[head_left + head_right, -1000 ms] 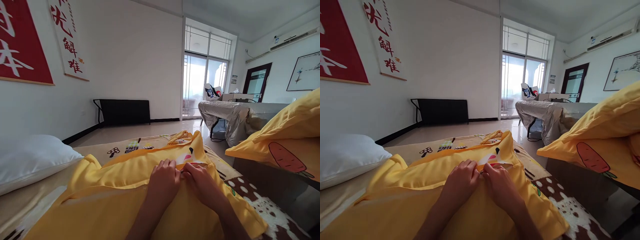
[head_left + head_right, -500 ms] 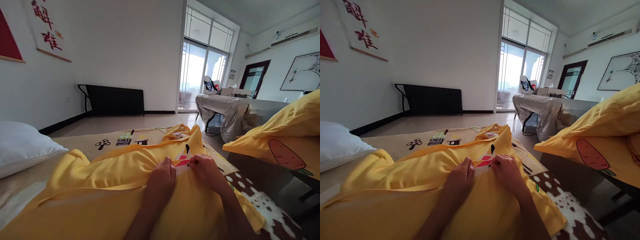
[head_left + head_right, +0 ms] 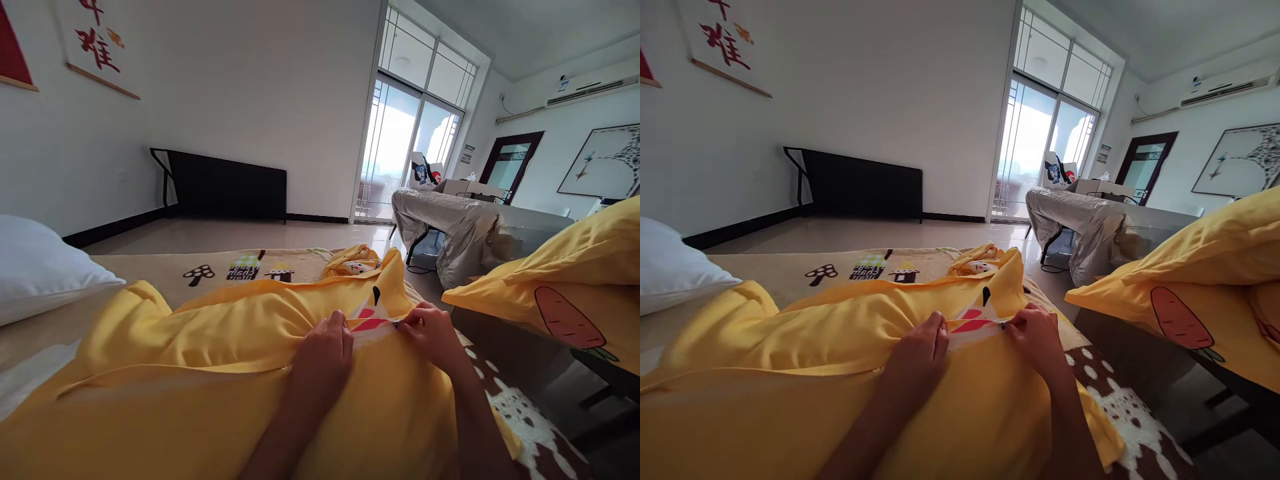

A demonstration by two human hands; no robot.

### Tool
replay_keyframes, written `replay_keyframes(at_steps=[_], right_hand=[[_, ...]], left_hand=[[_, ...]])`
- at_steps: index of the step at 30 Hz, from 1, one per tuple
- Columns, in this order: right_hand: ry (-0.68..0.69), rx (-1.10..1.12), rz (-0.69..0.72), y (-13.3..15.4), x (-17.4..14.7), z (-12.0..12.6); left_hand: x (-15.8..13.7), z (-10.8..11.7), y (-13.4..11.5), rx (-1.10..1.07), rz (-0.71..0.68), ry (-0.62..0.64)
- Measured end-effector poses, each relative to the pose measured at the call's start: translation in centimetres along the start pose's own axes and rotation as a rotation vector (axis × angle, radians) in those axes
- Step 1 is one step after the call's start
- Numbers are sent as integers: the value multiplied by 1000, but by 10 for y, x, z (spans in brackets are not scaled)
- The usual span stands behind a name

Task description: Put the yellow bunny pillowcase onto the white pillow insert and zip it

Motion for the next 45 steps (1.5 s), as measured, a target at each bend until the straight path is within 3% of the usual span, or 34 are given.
replay_keyframes(at_steps=[9, 16, 27, 33, 41, 45], right_hand=[[-26, 42, -30, -6, 2, 3], [69, 208, -7, -13, 4, 15], [58, 194, 89, 21, -17, 9], [39, 147, 2, 1, -4, 11], [15, 102, -45, -5, 3, 5], [-66, 45, -96, -19, 9, 8]], left_hand=[[0, 2, -3, 26, -9, 18], [0, 2, -2, 1, -18, -17], [1, 4, -2, 29, -7, -4], [0, 7, 0, -7, 22, -55], [0, 4, 2, -15, 23, -54], [-1, 8, 5, -35, 51, -102]])
Point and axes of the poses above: each hand's wrist, its own x-axis towards the middle knuckle, its own z-axis out of the back of the hand, y = z × x, the point moved 6 cm from there along x, towards the middle knuckle, and after that the axes turned 14 degrees about -z, right-handed, at the moved point
